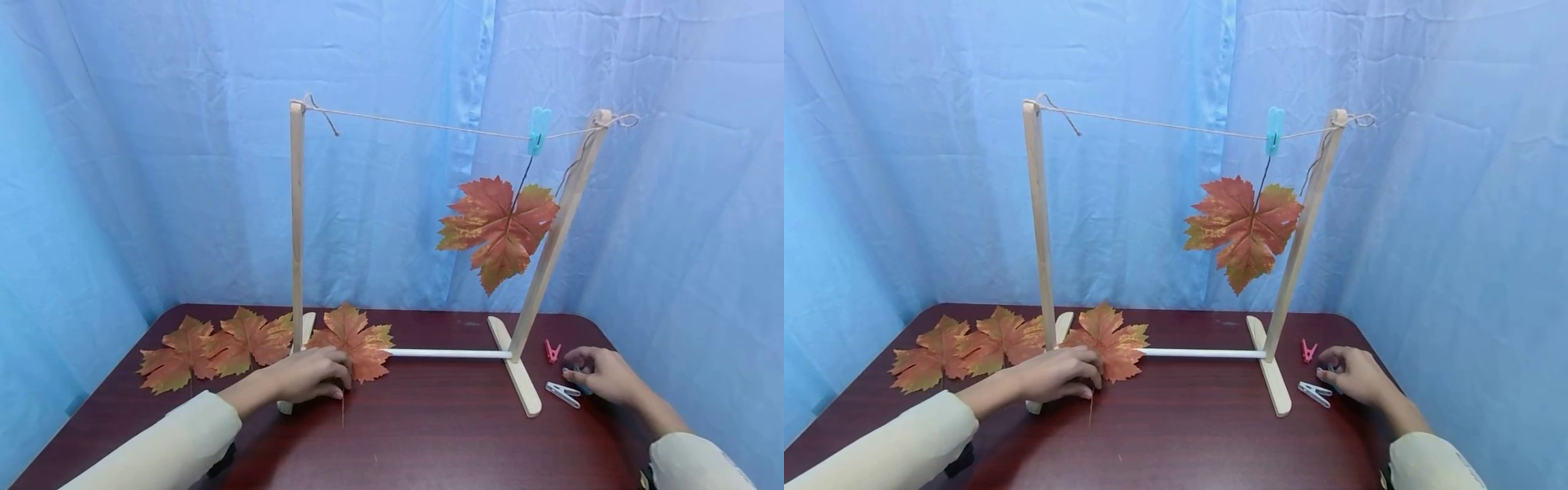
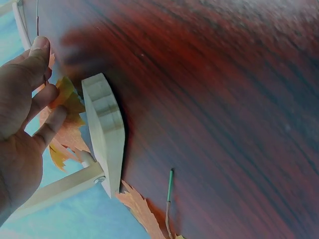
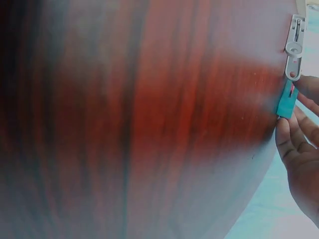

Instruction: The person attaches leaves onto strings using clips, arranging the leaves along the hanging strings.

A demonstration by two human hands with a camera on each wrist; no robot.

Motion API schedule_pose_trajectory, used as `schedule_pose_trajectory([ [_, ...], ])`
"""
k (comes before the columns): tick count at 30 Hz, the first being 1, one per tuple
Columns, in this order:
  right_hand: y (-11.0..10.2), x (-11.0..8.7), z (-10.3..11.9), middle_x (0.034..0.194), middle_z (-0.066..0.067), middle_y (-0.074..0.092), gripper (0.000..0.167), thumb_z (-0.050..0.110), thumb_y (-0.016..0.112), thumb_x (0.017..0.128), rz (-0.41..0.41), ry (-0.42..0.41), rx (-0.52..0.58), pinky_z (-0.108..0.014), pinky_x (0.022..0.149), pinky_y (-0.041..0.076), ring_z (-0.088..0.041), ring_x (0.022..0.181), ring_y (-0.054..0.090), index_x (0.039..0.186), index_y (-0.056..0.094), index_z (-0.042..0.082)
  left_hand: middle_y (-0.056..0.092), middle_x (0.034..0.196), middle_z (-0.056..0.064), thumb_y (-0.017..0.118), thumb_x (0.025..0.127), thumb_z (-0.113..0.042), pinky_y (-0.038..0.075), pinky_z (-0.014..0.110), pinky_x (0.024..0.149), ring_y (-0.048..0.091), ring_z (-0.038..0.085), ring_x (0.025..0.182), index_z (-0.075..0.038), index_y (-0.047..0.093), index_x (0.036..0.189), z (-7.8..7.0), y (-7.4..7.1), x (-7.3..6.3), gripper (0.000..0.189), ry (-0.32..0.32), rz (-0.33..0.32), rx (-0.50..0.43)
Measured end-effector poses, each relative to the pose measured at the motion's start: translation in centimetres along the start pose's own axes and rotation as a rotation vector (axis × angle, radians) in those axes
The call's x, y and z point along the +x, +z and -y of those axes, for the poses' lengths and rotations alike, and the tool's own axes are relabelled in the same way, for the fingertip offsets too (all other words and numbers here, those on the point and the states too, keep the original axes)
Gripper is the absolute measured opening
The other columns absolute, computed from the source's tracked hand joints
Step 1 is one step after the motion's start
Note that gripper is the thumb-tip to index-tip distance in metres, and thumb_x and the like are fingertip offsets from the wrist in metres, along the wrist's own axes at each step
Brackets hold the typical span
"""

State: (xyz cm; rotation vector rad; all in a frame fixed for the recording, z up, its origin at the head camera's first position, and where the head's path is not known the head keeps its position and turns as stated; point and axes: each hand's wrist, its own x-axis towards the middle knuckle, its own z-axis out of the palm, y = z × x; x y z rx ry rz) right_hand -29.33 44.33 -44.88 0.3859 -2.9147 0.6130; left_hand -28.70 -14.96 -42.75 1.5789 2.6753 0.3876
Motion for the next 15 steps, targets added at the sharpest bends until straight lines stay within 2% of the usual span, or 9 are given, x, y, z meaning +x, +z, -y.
schedule_pose_trajectory([
  [5,0.00,-0.11,-0.29,0.076,0.006,0.061,0.025,0.022,0.079,0.091,0.017,0.024,0.041,-0.026,0.060,0.043,-0.005,0.067,0.052,0.111,0.074,0.007,0.064,0.110,-0.008,0.071,0.098,-0.024,0.053,0.032,0.089,0.060,0.007,0.101,-0.020,0.075,0.104,-0.22,0.08,0.27,0.008,0.020,-0.030,0.016],
  [15,-0.55,-0.42,0.64,0.083,0.006,0.069,0.027,0.017,0.080,0.089,0.004,-0.021,0.093,-0.025,0.061,0.049,-0.002,0.073,0.060,0.112,0.075,0.003,0.065,0.110,-0.008,0.070,0.099,-0.025,0.052,0.034,0.091,0.060,0.010,0.103,-0.019,0.076,0.106,-0.60,0.13,0.59,0.010,0.003,-0.038,0.029],
])
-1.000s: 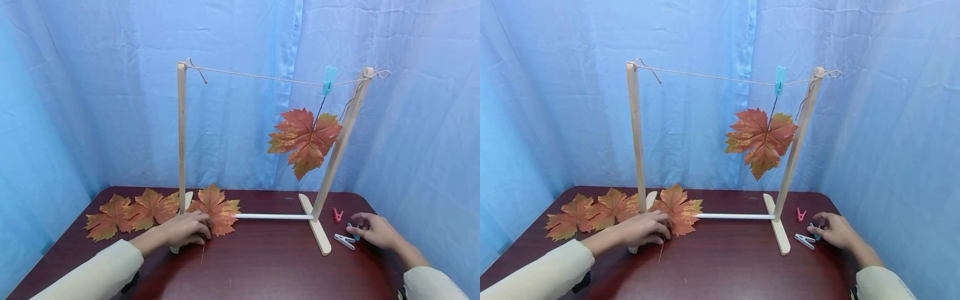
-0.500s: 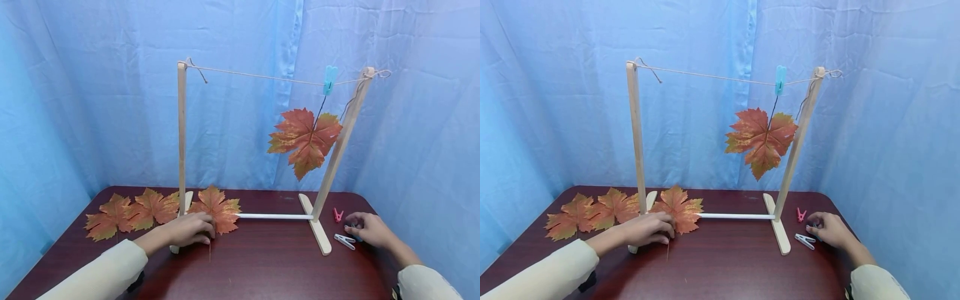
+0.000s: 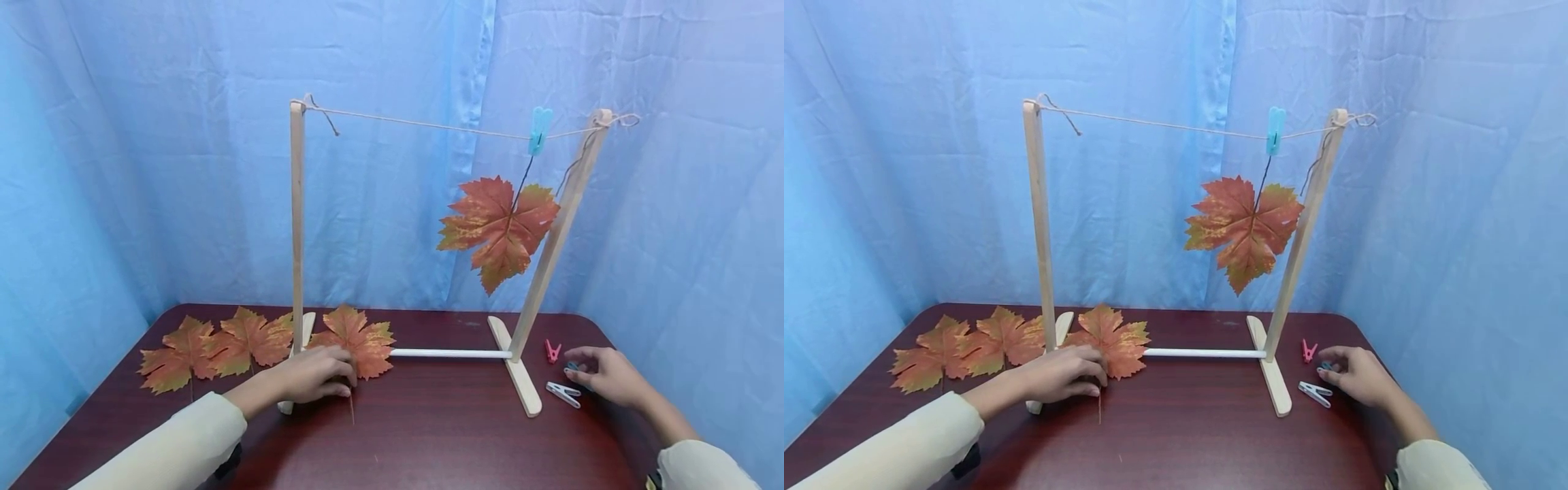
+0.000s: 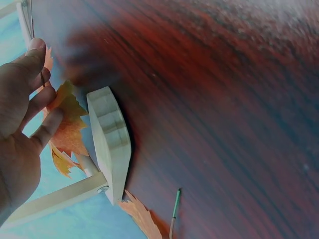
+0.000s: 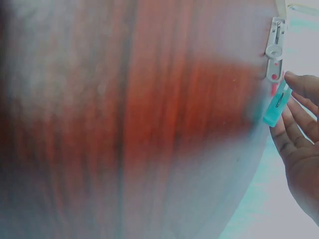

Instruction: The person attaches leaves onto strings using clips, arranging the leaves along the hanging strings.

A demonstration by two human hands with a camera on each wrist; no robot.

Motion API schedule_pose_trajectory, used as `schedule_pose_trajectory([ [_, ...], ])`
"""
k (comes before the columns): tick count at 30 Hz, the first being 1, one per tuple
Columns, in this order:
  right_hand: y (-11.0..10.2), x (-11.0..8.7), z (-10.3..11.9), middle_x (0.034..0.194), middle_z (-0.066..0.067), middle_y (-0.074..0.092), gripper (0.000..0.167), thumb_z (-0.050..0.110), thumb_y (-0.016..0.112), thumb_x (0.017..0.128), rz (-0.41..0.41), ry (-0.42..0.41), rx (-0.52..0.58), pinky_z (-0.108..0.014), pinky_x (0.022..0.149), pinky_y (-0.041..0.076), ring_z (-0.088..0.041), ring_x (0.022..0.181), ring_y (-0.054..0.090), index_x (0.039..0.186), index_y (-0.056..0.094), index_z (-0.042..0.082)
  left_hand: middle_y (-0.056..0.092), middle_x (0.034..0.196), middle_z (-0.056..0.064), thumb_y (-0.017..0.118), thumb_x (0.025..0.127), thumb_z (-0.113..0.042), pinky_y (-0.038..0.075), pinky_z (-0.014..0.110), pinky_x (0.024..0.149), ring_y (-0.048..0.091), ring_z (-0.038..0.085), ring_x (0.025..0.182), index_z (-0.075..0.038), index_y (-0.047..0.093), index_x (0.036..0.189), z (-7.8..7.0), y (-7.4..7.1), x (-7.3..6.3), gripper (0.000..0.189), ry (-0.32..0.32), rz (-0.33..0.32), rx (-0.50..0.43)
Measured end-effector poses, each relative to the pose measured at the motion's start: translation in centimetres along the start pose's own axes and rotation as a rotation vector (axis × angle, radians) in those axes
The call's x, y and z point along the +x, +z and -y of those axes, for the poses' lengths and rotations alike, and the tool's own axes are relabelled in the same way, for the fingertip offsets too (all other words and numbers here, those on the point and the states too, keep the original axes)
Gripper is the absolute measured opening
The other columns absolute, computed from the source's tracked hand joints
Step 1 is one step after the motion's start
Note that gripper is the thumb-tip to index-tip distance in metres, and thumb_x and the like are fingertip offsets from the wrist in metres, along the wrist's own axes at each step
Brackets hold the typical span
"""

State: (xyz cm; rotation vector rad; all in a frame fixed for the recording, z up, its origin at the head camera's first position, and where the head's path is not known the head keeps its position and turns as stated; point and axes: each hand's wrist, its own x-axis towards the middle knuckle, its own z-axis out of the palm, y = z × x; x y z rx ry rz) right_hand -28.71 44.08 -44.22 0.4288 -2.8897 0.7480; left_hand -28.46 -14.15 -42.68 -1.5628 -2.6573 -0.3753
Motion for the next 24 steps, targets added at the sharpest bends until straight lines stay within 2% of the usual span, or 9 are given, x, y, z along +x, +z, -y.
schedule_pose_trajectory([
  [5,-0.3,0.0,1.1,0.085,0.005,0.069,0.026,0.015,0.080,0.089,-0.011,-0.056,0.014,-0.024,0.063,0.051,0.000,0.074,0.059,0.112,0.075,0.002,0.065,0.111,-0.008,0.069,0.100,-0.026,0.052,0.034,0.092,0.060,0.010,0.104,-0.018,0.075,0.107,-0.1,0.0,0.2,0.012,-0.005,-0.010,-0.007],
  [13,-1.6,-0.2,2.8,0.099,0.001,0.072,0.027,0.012,0.081,0.088,-0.009,-0.157,-0.001,-0.026,0.069,0.056,0.000,0.082,0.062,0.112,0.074,0.002,0.065,0.112,-0.007,0.068,0.101,-0.024,0.051,0.032,0.094,0.059,0.010,0.106,-0.015,0.075,0.109,-0.8,-0.2,1.0,0.014,-0.008,-0.049,-0.047],
  [17,-2.2,-0.4,3.5,0.099,0.002,0.072,0.026,0.011,0.080,0.088,-0.009,-0.181,-0.001,-0.025,0.069,0.055,0.001,0.083,0.062,0.113,0.074,0.003,0.065,0.111,-0.006,0.068,0.101,-0.023,0.051,0.031,0.094,0.059,0.011,0.106,-0.014,0.075,0.110,-1.3,-0.3,1.5,0.015,-0.015,-0.079,-0.079],
  [24,-2.5,-0.5,5.5,0.091,0.007,0.069,0.024,0.006,0.080,0.088,-0.014,-0.281,0.034,-0.023,0.064,0.053,0.000,0.078,0.062,0.111,0.074,0.006,0.067,0.110,-0.006,0.067,0.102,-0.024,0.051,0.031,0.093,0.060,0.011,0.106,-0.014,0.075,0.111,-1.9,-0.6,2.2,0.016,-0.013,-0.134,-0.094],
])
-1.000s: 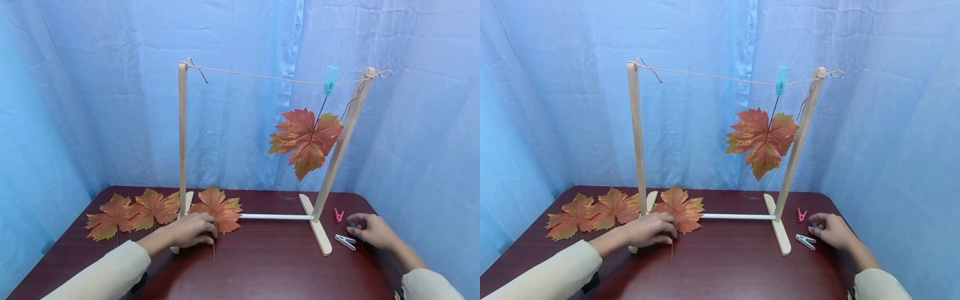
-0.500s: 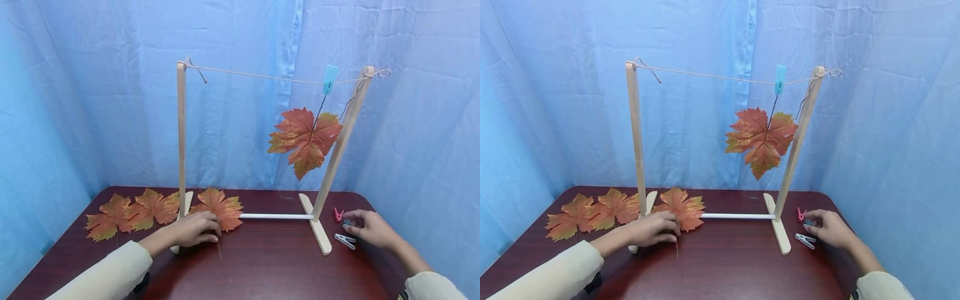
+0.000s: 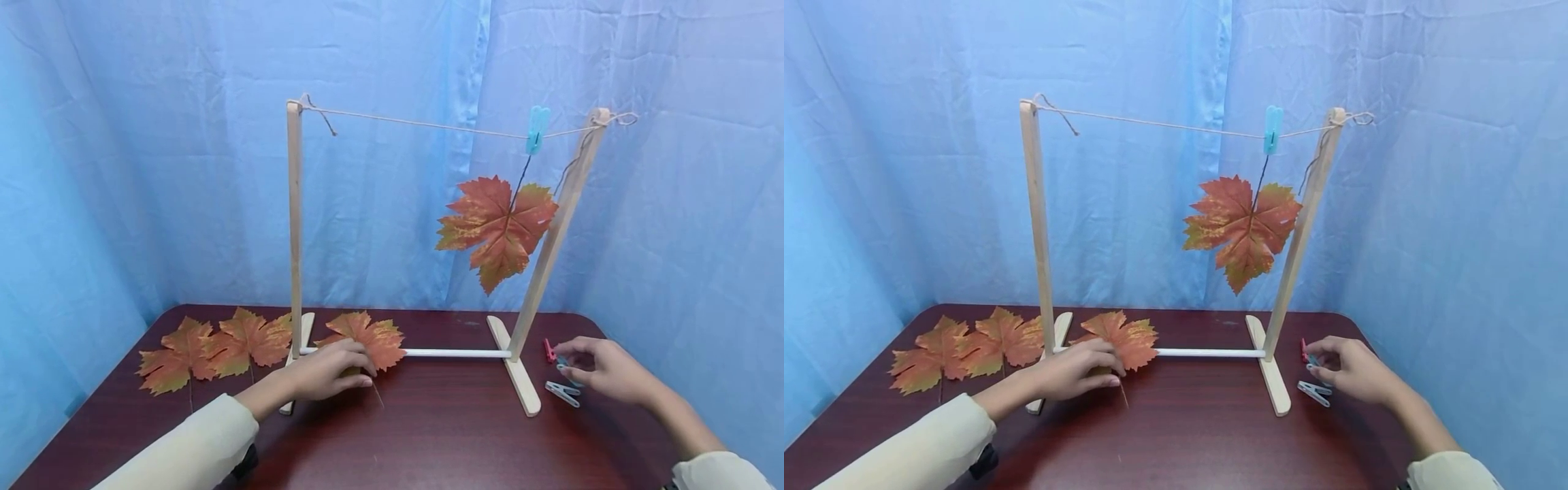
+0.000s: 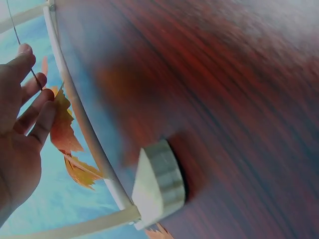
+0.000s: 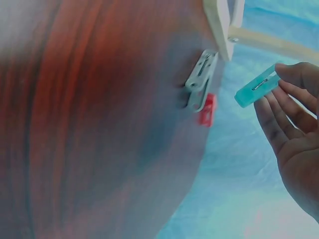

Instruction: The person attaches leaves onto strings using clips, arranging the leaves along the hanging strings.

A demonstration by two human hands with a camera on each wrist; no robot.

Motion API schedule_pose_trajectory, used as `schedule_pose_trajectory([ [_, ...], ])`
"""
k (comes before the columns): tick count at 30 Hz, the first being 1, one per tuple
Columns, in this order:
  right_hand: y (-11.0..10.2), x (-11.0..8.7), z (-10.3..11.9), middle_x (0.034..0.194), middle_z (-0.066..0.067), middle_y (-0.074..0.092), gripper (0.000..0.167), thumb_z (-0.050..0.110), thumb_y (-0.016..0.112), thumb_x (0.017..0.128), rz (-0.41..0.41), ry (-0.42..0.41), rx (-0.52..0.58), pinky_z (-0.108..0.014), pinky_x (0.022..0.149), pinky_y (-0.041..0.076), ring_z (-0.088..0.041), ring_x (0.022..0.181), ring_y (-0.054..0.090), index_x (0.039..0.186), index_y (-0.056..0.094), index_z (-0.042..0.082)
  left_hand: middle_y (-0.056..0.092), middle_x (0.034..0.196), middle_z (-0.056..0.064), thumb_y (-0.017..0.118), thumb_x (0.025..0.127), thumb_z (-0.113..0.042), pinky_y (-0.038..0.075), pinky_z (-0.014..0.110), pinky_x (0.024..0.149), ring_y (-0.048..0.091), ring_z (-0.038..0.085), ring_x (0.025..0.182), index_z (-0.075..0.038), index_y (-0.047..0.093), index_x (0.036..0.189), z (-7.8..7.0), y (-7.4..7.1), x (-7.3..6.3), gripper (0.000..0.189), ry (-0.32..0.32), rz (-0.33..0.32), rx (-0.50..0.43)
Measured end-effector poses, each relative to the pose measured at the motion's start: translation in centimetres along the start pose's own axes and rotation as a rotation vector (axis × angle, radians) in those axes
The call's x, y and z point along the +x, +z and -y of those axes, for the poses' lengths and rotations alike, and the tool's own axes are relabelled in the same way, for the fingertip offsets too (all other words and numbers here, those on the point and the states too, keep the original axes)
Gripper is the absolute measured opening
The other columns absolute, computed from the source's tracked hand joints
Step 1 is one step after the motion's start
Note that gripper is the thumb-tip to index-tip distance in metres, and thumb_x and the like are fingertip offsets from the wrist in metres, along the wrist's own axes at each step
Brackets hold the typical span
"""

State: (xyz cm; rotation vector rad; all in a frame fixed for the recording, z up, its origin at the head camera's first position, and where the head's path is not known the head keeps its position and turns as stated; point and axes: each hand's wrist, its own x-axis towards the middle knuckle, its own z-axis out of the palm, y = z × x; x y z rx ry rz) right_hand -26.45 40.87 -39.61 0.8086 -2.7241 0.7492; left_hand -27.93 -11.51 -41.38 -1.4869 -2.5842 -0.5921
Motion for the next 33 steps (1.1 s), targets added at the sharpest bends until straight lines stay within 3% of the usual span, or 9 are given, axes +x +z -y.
schedule_pose_trajectory([
  [7,-0.1,1.1,2.2,0.098,0.003,0.072,0.028,-0.004,0.078,0.085,0.016,-0.101,0.052,-0.023,0.067,0.056,-0.003,0.082,0.066,0.110,0.074,0.008,0.069,0.108,-0.007,0.066,0.102,-0.026,0.052,0.033,0.092,0.062,0.011,0.103,-0.019,0.075,0.111,-0.5,-0.4,0.8,0.015,-0.003,-0.084,-0.015],
  [15,-0.2,2.6,5.0,0.103,0.009,0.071,0.031,-0.003,0.076,0.088,0.050,-0.167,0.108,-0.026,0.068,0.058,-0.008,0.084,0.069,0.116,0.072,0.011,0.070,0.105,-0.008,0.065,0.103,-0.025,0.052,0.032,0.091,0.065,0.011,0.100,-0.019,0.076,0.111,-1.1,-0.9,1.9,0.015,0.001,-0.170,-0.044],
  [26,-0.6,4.9,9.1,0.096,0.012,0.072,0.032,0.009,0.079,0.090,0.038,-0.152,0.060,-0.025,0.060,0.050,-0.004,0.077,0.065,0.118,0.072,0.020,0.072,0.104,-0.009,0.067,0.102,-0.022,0.054,0.031,0.088,0.065,0.004,0.097,-0.018,0.076,0.110,-1.8,-1.8,3.4,0.013,-0.018,-0.262,-0.126],
  [29,-0.7,5.6,9.8,0.094,0.011,0.072,0.030,0.010,0.078,0.092,0.054,-0.155,0.065,-0.025,0.059,0.050,-0.004,0.077,0.064,0.120,0.072,0.019,0.072,0.098,-0.010,0.067,0.102,-0.022,0.054,0.029,0.080,0.064,0.003,0.087,-0.019,0.076,0.108,-1.9,-2.0,3.9,0.012,-0.033,-0.286,-0.156],
  [33,-1.1,6.6,10.8,0.098,0.012,0.071,0.030,0.007,0.076,0.092,0.067,-0.190,0.074,-0.026,0.066,0.054,-0.004,0.085,0.067,0.121,0.072,0.015,0.069,0.084,-0.006,0.066,0.102,-0.019,0.053,0.029,0.064,0.058,0.005,0.066,-0.018,0.076,0.109,-2.1,-2.3,4.4,0.012,-0.066,-0.300,-0.266],
])
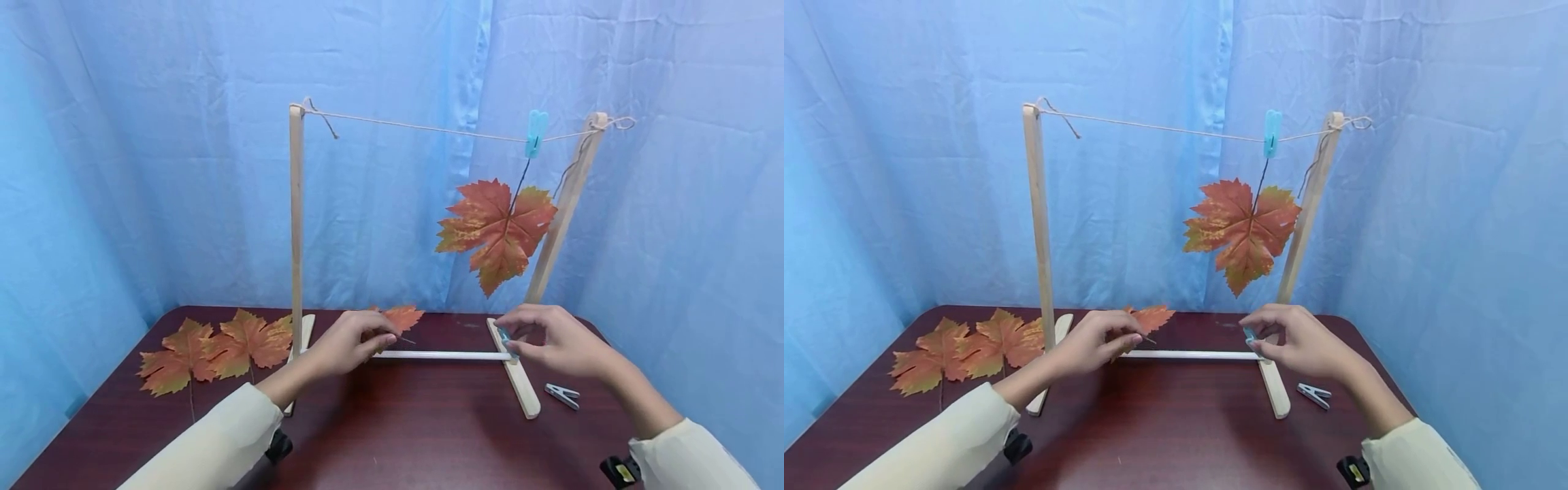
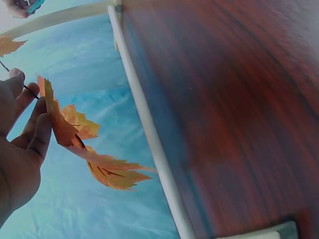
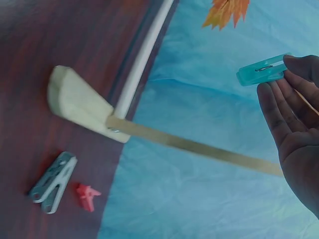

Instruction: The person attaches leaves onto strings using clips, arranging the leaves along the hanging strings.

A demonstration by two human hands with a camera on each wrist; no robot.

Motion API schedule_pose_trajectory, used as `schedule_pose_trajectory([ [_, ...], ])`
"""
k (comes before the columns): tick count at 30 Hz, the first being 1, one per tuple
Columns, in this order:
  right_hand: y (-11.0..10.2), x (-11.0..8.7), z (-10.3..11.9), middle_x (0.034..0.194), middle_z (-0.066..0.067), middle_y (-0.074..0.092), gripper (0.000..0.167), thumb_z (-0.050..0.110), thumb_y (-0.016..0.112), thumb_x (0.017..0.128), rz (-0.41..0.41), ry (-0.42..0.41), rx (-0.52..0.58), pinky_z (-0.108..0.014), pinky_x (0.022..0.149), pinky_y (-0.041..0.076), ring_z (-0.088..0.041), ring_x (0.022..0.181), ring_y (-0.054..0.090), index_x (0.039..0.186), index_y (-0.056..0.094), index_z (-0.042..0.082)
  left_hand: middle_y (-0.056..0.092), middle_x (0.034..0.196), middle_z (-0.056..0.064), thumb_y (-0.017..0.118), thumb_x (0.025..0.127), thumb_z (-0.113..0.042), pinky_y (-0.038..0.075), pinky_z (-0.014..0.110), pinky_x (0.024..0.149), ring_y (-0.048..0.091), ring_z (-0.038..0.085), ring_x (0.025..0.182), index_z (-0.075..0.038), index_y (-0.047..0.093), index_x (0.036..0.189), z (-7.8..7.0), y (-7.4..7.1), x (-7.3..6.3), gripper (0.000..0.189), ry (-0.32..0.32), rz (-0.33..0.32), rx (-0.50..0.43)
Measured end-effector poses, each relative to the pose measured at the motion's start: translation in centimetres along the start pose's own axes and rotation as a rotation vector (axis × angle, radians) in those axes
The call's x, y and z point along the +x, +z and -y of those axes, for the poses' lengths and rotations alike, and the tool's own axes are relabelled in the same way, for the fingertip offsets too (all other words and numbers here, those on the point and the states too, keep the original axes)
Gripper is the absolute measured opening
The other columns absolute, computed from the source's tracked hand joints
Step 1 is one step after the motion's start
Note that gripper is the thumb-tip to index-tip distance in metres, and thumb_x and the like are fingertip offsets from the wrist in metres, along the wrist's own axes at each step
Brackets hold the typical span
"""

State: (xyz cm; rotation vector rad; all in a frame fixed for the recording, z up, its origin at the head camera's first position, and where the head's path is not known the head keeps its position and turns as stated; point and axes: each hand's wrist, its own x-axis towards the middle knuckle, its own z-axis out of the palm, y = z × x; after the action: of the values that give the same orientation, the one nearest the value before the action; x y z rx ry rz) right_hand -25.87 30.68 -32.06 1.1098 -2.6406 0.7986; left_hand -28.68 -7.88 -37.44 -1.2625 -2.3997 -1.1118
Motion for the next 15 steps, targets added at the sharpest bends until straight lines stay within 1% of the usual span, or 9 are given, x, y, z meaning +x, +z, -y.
schedule_pose_trajectory([
  [1,-0.1,0.3,0.2,0.099,0.011,0.071,0.030,0.006,0.076,0.093,0.005,-0.008,0.008,-0.026,0.067,0.055,-0.005,0.087,0.068,0.122,0.072,0.015,0.068,0.083,-0.005,0.066,0.102,-0.018,0.053,0.028,0.062,0.057,0.006,0.064,-0.019,0.076,0.109,-0.1,-0.1,0.2,0.012,-0.009,-0.006,-0.022],
  [3,-0.4,0.9,0.6,0.102,0.010,0.070,0.030,0.007,0.075,0.093,0.011,-0.023,0.018,-0.027,0.067,0.057,-0.005,0.088,0.068,0.122,0.072,0.015,0.069,0.083,-0.005,0.065,0.102,-0.017,0.054,0.028,0.063,0.059,0.008,0.065,-0.018,0.076,0.109,-0.2,-0.1,0.5,0.013,-0.015,-0.022,-0.052],
  [5,-0.7,1.4,1.1,0.102,0.009,0.069,0.030,0.008,0.075,0.094,0.025,-0.024,0.037,-0.027,0.059,0.056,-0.005,0.075,0.067,0.123,0.072,0.016,0.070,0.087,-0.007,0.065,0.102,-0.018,0.055,0.028,0.066,0.062,0.008,0.070,-0.018,0.077,0.108,-0.3,-0.1,0.9,0.013,-0.015,-0.048,-0.054],
  [9,-1.2,2.5,1.7,0.102,0.011,0.068,0.032,0.007,0.076,0.093,0.025,-0.062,0.013,-0.026,0.060,0.055,-0.005,0.072,0.064,0.123,0.072,0.019,0.072,0.092,-0.007,0.066,0.102,-0.018,0.057,0.030,0.072,0.065,0.008,0.078,-0.016,0.077,0.106,-0.7,-0.3,1.8,0.012,-0.028,-0.100,-0.062],
  [10,-1.2,2.8,1.9,0.103,0.012,0.068,0.033,0.007,0.076,0.093,0.021,-0.076,-0.001,-0.026,0.061,0.055,-0.006,0.073,0.064,0.123,0.072,0.019,0.073,0.093,-0.005,0.066,0.102,-0.018,0.057,0.031,0.072,0.066,0.008,0.079,-0.015,0.078,0.106,-0.8,-0.3,2.0,0.012,-0.031,-0.111,-0.069],
  [12,-1.4,3.3,2.2,0.105,0.014,0.069,0.033,0.007,0.078,0.091,0.008,-0.103,-0.036,-0.027,0.071,0.055,-0.006,0.086,0.064,0.122,0.073,0.019,0.074,0.094,-0.004,0.066,0.102,-0.018,0.057,0.032,0.071,0.066,0.009,0.078,-0.015,0.078,0.107,-1.0,-0.4,2.3,0.013,-0.047,-0.130,-0.090],
  [15,-1.9,3.9,2.9,0.110,0.015,0.069,0.034,0.007,0.079,0.090,0.009,-0.100,-0.050,-0.028,0.076,0.056,-0.005,0.093,0.066,0.122,0.073,0.018,0.075,0.097,-0.003,0.066,0.102,-0.019,0.058,0.033,0.069,0.067,0.011,0.078,-0.015,0.078,0.108,-1.2,-0.6,2.8,0.014,-0.071,-0.154,-0.122],
])
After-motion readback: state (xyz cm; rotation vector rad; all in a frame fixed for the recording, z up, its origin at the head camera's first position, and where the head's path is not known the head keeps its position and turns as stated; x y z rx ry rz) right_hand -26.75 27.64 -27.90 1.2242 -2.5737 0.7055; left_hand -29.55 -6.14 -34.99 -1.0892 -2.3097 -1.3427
